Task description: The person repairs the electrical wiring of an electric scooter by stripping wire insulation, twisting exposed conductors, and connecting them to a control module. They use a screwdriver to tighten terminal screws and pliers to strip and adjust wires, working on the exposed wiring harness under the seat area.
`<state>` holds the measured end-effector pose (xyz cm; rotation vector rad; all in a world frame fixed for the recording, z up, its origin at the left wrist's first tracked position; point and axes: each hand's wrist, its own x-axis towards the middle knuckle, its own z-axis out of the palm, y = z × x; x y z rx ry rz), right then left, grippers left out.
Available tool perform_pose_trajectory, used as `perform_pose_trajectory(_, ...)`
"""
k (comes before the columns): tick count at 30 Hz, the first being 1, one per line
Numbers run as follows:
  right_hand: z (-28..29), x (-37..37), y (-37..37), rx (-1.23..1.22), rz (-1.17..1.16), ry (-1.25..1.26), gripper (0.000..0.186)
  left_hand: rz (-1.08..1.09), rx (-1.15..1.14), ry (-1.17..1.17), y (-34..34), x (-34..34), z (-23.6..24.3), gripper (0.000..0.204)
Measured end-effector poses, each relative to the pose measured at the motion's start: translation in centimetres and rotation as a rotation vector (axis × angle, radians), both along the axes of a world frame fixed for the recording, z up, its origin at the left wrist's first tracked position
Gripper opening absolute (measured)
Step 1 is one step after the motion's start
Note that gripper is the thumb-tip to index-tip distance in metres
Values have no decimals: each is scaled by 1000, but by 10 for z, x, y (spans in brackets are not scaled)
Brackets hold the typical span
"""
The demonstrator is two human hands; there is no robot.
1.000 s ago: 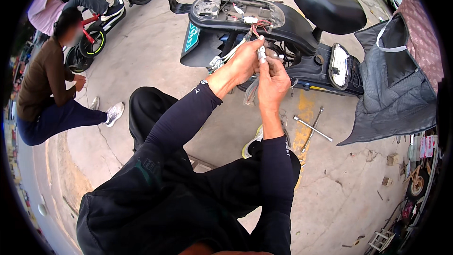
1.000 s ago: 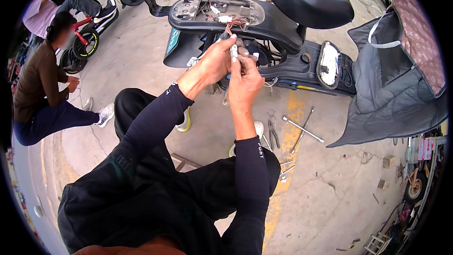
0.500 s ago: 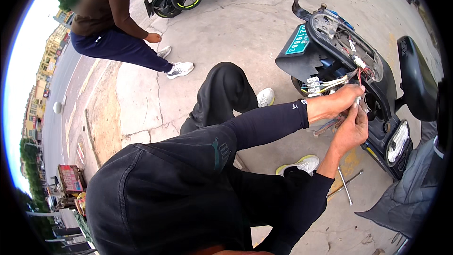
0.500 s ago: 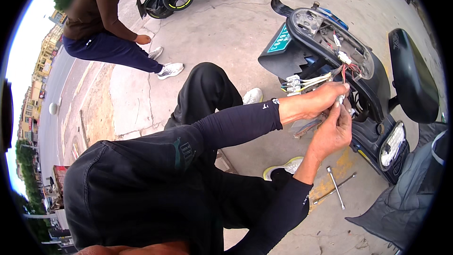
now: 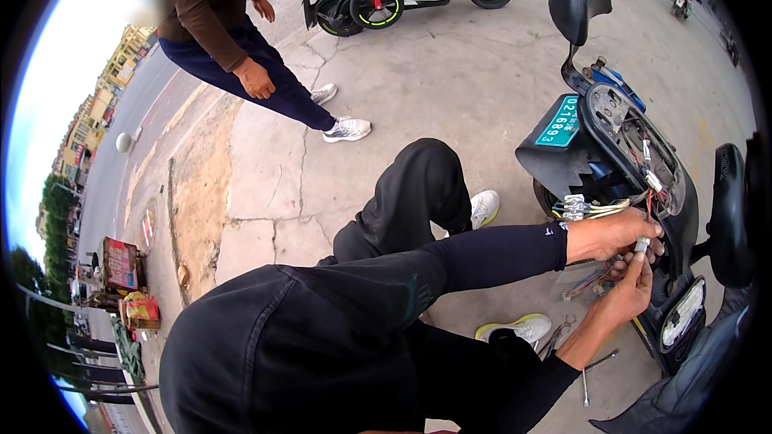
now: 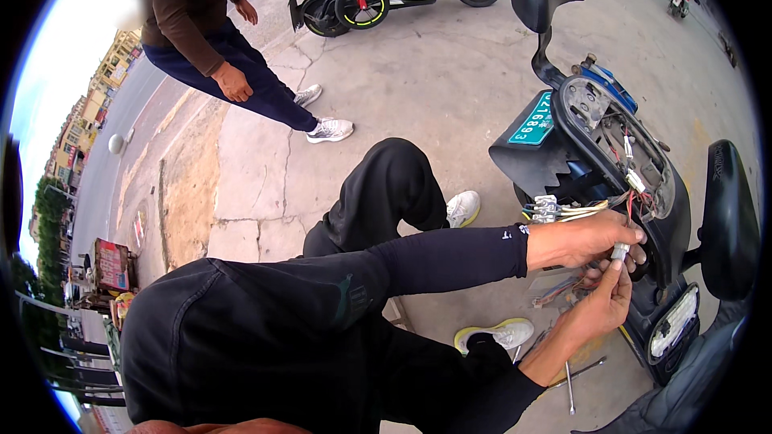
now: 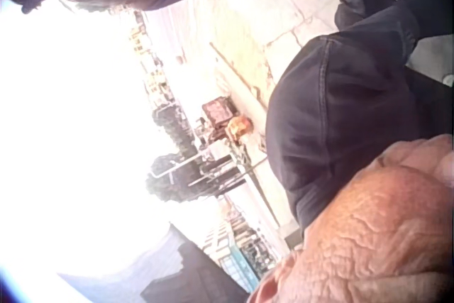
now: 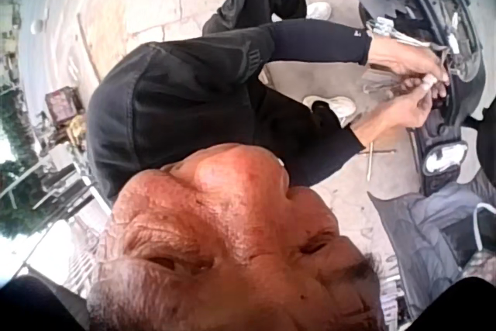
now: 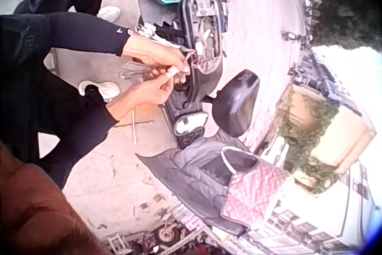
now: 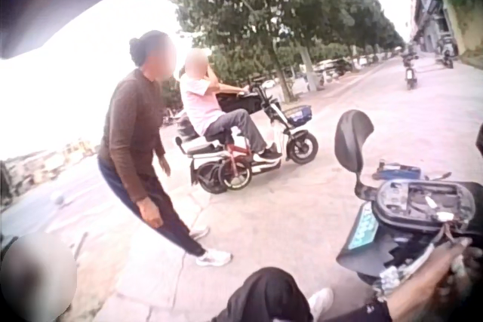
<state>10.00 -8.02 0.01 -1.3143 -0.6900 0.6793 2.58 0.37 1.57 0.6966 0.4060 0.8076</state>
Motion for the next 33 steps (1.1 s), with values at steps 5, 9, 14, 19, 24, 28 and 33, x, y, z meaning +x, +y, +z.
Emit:
perform_pose_trajectory(5,7,-7,-1,-5,27,50,21,-39,31,-67,-1,1,-6,40)
perform_pose_trajectory(9,-5,9,3,80,95,201,21,-12,167,-37,-4,6,-13,43)
perform_pose_trajectory(14,-5,3,3,58,86,188,27,69,68,52,-2,14,-9,39)
perform_pose_trajectory(19,-6,-6,1,8,59,109,33,145,-156,-1,-5,26,-12,36)
perform_pose_trajectory(24,-13,-9,6,-39,32,213,31,180,-199,62,-10,18,-6,38)
perform_pose_trajectory(28,-9,0,8,103,122,311,26,91,-48,80,0,13,6,31)
perform_pose_trajectory(33,-10,-7,6,40,48,179,26,78,-138,60,8,16,4,25)
